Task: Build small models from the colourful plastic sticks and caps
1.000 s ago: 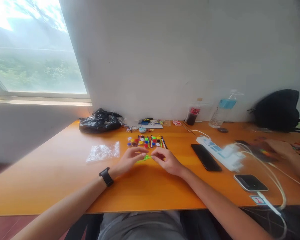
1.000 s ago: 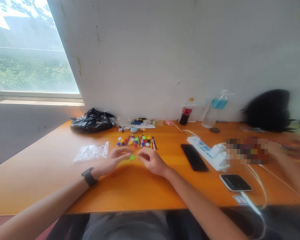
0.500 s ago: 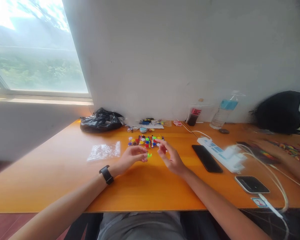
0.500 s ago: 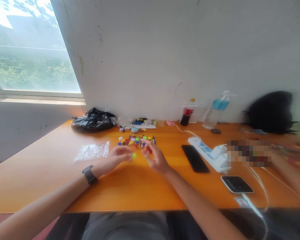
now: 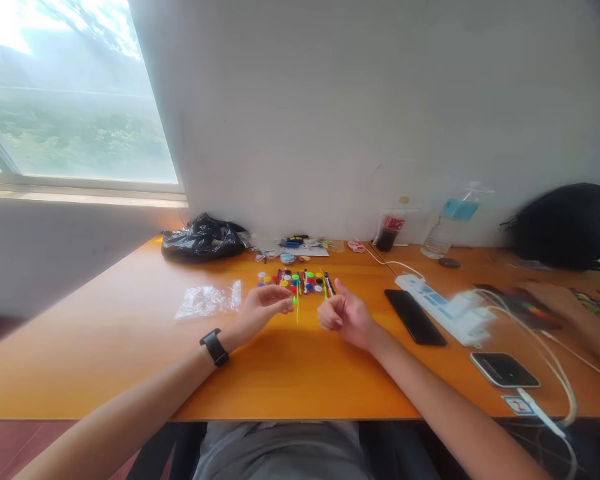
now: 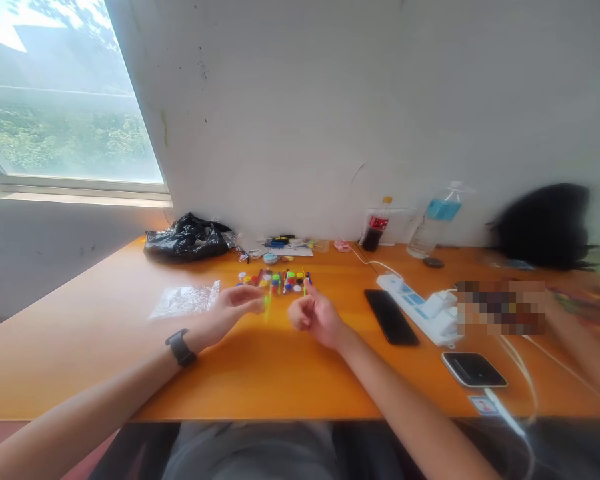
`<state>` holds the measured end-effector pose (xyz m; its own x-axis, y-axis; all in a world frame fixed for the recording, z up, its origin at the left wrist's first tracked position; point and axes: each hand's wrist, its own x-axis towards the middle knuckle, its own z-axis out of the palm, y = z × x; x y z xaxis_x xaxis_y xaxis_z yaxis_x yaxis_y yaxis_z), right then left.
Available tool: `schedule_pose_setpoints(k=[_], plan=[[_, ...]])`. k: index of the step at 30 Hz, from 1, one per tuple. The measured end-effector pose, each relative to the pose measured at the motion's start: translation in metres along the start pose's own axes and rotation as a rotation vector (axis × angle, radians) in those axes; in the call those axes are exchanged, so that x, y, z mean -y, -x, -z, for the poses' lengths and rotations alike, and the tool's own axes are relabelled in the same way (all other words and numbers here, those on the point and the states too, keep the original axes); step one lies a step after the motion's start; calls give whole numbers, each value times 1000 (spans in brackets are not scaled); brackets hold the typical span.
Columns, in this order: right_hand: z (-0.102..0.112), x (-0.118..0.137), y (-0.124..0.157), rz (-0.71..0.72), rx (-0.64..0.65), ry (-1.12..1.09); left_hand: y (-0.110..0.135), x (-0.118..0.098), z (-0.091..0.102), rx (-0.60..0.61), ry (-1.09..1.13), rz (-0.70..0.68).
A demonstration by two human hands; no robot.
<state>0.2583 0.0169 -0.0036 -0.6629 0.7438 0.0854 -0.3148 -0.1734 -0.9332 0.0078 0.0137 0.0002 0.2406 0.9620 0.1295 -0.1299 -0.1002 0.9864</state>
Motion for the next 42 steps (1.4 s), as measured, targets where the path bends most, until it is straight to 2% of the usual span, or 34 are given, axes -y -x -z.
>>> schedule_pose_setpoints(k=[5,10,14,21,28,34,42], plan=[[2,6,-2,15,-103,-64,-3,7,3,26,86,35],[5,8,-2,1,-166,-94,-10,15,12,55,352,146],[6,7,-2,-7,-179,-77,-14,20,17,110,487,142],[6,6,-3,-27,-201,-9,-13,19,19,134,516,130],[6,6,-3,-20,-190,-40,-13,20,19,148,514,141],[4,7,-3,-9,-203,-49,-8,18,18,202,522,174],[4,8,-3,-6,-218,-20,0,10,15,336,483,172]])
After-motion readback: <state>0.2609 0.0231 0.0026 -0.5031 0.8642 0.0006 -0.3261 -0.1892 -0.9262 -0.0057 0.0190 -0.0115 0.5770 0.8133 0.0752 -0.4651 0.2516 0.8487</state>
